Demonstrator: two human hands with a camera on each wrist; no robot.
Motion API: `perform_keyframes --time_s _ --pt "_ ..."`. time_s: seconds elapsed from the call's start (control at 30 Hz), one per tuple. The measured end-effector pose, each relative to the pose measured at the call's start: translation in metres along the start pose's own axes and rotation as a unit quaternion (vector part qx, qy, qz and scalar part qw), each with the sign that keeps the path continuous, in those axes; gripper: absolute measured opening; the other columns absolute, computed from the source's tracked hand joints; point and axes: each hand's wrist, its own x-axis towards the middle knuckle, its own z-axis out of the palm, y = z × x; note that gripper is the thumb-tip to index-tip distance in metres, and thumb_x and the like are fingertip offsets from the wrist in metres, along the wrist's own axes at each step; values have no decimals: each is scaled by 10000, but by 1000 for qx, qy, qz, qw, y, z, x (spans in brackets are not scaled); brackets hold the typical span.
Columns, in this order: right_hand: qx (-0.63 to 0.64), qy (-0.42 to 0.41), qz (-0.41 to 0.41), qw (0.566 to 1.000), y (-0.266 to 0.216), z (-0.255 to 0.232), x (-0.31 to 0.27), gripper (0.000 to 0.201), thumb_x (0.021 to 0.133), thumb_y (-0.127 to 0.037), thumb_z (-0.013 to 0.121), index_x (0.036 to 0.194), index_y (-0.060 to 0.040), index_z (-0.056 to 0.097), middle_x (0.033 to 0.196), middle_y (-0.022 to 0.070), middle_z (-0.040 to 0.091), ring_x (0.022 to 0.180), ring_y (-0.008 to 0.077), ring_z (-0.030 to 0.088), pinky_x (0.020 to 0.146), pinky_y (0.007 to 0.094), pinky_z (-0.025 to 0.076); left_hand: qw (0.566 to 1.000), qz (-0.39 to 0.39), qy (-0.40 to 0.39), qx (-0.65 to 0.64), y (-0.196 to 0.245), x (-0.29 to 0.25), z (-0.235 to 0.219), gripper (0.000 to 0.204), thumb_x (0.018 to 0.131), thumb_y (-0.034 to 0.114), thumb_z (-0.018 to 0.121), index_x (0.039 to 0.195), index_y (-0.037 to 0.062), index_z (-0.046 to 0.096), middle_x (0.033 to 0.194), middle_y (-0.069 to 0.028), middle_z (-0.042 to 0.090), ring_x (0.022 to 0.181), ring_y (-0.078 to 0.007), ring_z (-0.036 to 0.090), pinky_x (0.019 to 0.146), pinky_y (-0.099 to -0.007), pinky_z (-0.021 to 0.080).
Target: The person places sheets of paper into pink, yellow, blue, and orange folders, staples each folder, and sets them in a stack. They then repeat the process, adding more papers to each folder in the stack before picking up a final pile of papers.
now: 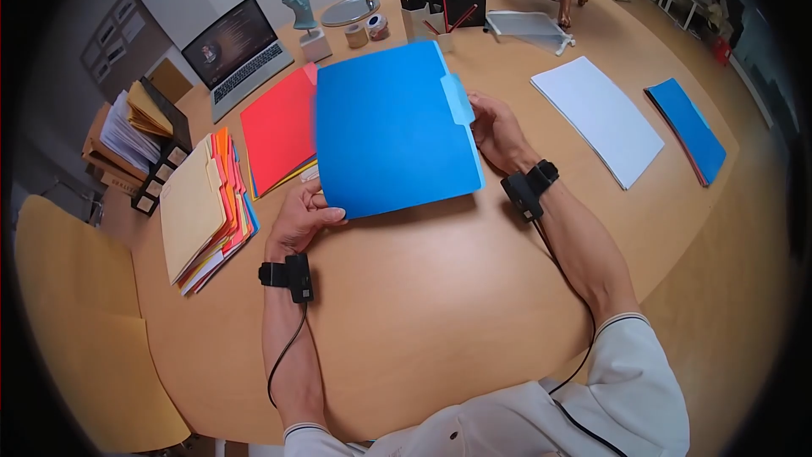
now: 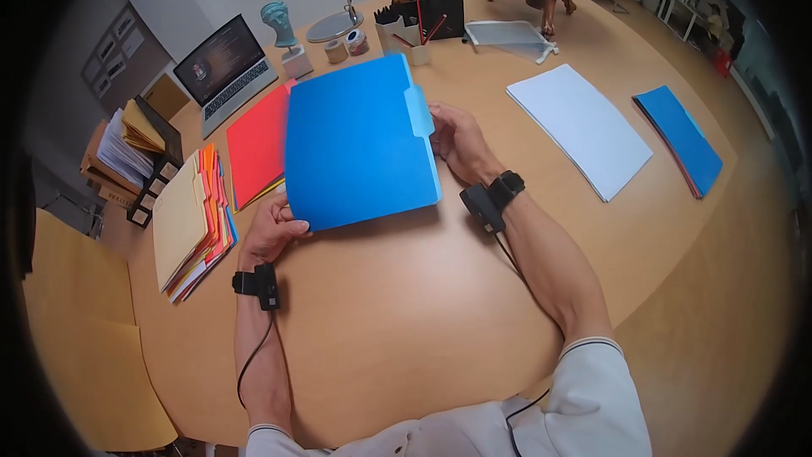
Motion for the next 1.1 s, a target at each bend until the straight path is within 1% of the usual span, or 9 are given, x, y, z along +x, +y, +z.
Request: perform_keyframes --time_s 0.1,0.17,0.27,0.37,0.43,0.57,0.7,0.93,1.1 --pt "85 -39 11 996 3 -5 2 393 1038 -331 527 1239 -6 621 1111 87 706 963 172 669 887 314 523 1000 -20 -18 16 0 0 0 672 791 6 817 1400 -4 533 1009 -65 764 799 -99 716 746 -260 590" --pt "97 54 21 994 -2 13 -2 344 1031 -302 537 1164 1 631 1090 87 704 956 169 671 884 307 526 999 -27 -24 19 1 0 0 677 783 3 823 1398 -5 539 1003 -60 763 797 -95 714 737 -255 585" --pt "20 36 20 999 8 0 6 309 1003 -252 561 1147 14 626 1081 91 701 965 165 668 888 323 531 998 -32 -44 28 1 0 -1 667 830 5 795 1427 -39 502 989 -70 759 775 -102 709 757 -262 593" --pt "47 25 24 998 12 -5 8 237 957 -155 596 1098 29 643 1026 92 708 893 159 680 842 318 550 997 28 -35 -58 -3 5 0 755 871 54 779 1504 -41 379 1007 -91 744 801 -118 707 750 -274 592" --pt "9 -10 56 998 6 -5 3 210 926 -118 609 1066 33 655 990 88 710 845 155 682 806 306 557 980 89 125 -127 2 10 12 851 904 197 789 1554 -8 279 1103 -120 726 886 -141 714 750 -276 586" --pt "-33 -91 138 986 -6 18 -11 185 841 -41 647 1001 47 680 903 73 712 725 143 678 711 272 563 964 128 192 -134 4 10 9 886 921 226 781 1578 16 225 1084 -139 724 926 -164 713 770 -294 592" --pt "-50 -189 163 967 13 13 -5 249 777 -47 652 1012 19 703 904 49 720 749 118 674 714 284 562 972 154 168 -51 -6 11 -12 804 923 128 764 1561 19 287 1124 -137 717 940 -167 719 789 -297 598" --pt "-97 -136 158 973 11 14 -6 189 859 -131 713 988 7 709 850 34 706 643 84 639 608 242 538 995 74 65 -25 0 7 -3 660 861 25 790 1455 14 502 1125 -111 719 896 -116 703 734 -223 592" --pt "-162 -125 144 968 6 18 -5 237 902 -237 743 893 0 738 780 10 702 589 54 594 548 224 485 983 122 120 72 -4 15 9 514 867 114 811 1333 2 624 1123 -115 717 985 -135 680 861 -276 562"
